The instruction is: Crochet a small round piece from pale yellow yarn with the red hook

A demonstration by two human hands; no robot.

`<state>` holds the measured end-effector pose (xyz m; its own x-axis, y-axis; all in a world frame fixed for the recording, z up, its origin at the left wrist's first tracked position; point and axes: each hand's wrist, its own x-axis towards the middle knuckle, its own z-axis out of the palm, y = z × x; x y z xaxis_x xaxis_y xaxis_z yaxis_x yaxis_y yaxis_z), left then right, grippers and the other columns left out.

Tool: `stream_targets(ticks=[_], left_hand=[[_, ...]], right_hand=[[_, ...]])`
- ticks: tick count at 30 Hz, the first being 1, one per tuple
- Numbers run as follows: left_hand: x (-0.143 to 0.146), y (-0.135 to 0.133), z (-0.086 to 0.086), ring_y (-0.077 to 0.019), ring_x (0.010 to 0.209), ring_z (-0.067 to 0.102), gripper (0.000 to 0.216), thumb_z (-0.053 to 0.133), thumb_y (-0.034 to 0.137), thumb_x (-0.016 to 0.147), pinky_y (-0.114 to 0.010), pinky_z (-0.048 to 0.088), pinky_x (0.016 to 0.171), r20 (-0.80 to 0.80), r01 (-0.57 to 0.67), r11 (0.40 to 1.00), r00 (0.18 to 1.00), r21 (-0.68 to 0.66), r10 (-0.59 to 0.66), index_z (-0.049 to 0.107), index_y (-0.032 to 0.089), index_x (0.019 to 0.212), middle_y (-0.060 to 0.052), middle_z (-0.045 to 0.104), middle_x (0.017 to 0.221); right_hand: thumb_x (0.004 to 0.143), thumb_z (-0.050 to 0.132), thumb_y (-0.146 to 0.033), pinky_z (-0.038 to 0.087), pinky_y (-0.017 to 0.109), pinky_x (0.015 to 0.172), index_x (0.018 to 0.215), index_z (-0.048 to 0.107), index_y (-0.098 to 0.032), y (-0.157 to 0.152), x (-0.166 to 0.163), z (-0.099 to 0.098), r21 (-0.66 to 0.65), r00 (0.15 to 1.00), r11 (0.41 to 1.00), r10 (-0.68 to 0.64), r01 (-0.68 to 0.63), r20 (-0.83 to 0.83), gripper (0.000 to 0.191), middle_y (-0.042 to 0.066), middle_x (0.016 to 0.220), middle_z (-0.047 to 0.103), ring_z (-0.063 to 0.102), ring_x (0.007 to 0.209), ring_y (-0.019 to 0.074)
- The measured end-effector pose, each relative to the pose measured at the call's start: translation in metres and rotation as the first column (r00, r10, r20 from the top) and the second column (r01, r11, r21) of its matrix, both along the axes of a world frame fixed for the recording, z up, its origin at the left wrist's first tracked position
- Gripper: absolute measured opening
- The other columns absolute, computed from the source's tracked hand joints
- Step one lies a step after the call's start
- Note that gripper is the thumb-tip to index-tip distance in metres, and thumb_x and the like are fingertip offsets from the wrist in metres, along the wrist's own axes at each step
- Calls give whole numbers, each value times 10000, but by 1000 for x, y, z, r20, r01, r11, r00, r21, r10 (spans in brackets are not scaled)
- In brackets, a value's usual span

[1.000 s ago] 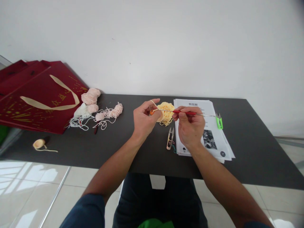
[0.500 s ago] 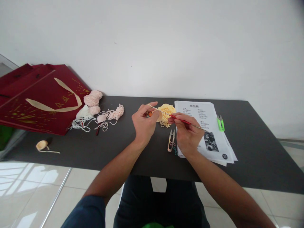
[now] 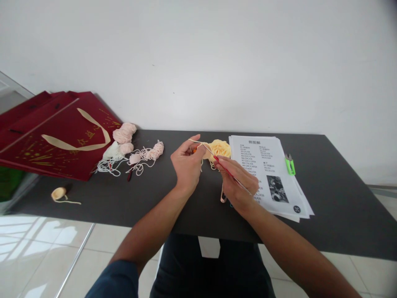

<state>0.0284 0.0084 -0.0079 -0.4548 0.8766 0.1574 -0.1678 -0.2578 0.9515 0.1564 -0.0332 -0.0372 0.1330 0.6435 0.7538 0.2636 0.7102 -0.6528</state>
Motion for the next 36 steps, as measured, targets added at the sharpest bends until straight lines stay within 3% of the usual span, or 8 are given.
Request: stream_targets(ticks=[7, 10, 14, 18, 22, 25, 29, 36], left_hand=[[1, 1, -5, -85, 645, 624, 309, 769, 163, 751, -221, 509, 648, -34, -46, 998, 998, 45, 47, 809, 224, 1051, 19, 746, 769], [0, 1, -7, -87, 646, 604, 314, 755, 173, 776, -231, 497, 649, -121, -55, 998, 991, 43, 60, 808, 230, 1080, 19, 743, 792], [-2, -3, -3, -92, 678, 594, 281, 730, 152, 798, -242, 490, 688, -377, -104, 990, 917, 93, 132, 822, 239, 1048, 20, 739, 819], [-2, -7, 2, -115, 740, 639, 241, 691, 124, 819, -259, 506, 738, -505, -112, 983, 846, 148, 172, 827, 240, 981, 8, 772, 877], [-3, -7, 1, -123, 756, 647, 211, 688, 128, 819, -271, 511, 754, -509, -107, 984, 845, 144, 166, 824, 231, 944, -4, 786, 928], [-3, -3, -2, -113, 713, 623, 252, 716, 155, 800, -264, 504, 729, -379, -63, 996, 922, 64, 82, 816, 224, 1021, 3, 769, 868], [0, 1, -4, -107, 663, 634, 367, 798, 179, 724, -250, 503, 679, 36, 81, 996, 996, -36, -80, 784, 190, 1090, 7, 757, 785], [-5, 7, 7, -88, 655, 629, 428, 873, 148, 593, -227, 482, 692, 476, 404, 911, 818, -80, -321, 785, 136, 1012, -5, 732, 750]], right_hand=[[875, 768, -135, 710, 390, 893, 1109, 811, -297, -2, -6, 5, -46, 997, 998, -45, 42, -70, 288, 32, 1115, 839, 826, 949, 222], [880, 778, -196, 717, 363, 793, 1057, 820, -271, -2, -9, 11, -224, 976, 975, -63, 15, -209, 197, 30, 983, 854, 827, 813, 203], [898, 763, -264, 702, 330, 721, 1004, 809, -210, 2, -9, 22, -430, 923, 900, -104, -71, -370, 128, 32, 817, 840, 811, 708, 184], [885, 776, -247, 700, 317, 727, 969, 803, -208, 5, -7, 26, -406, 905, 908, -87, -100, -417, 96, 28, 824, 840, 813, 719, 180], [886, 761, -167, 706, 353, 783, 1013, 821, -255, 2, -3, 17, -248, 966, 969, -43, -22, -256, 165, 31, 942, 850, 820, 803, 196], [878, 721, -56, 694, 408, 896, 1113, 808, -308, 3, 3, 7, -21, 999, 999, 33, -34, -30, 355, 33, 1126, 834, 813, 987, 223], [883, 678, -7, 684, 446, 935, 1269, 742, -339, 10, 9, -3, 92, 991, 992, 70, -81, 117, 513, 44, 1245, 800, 789, 1094, 242], [871, 754, -77, 692, 427, 942, 1156, 792, -349, 14, 3, -5, -27, 996, 998, 48, -50, -69, 396, 2, 1185, 820, 808, 1024, 219]])
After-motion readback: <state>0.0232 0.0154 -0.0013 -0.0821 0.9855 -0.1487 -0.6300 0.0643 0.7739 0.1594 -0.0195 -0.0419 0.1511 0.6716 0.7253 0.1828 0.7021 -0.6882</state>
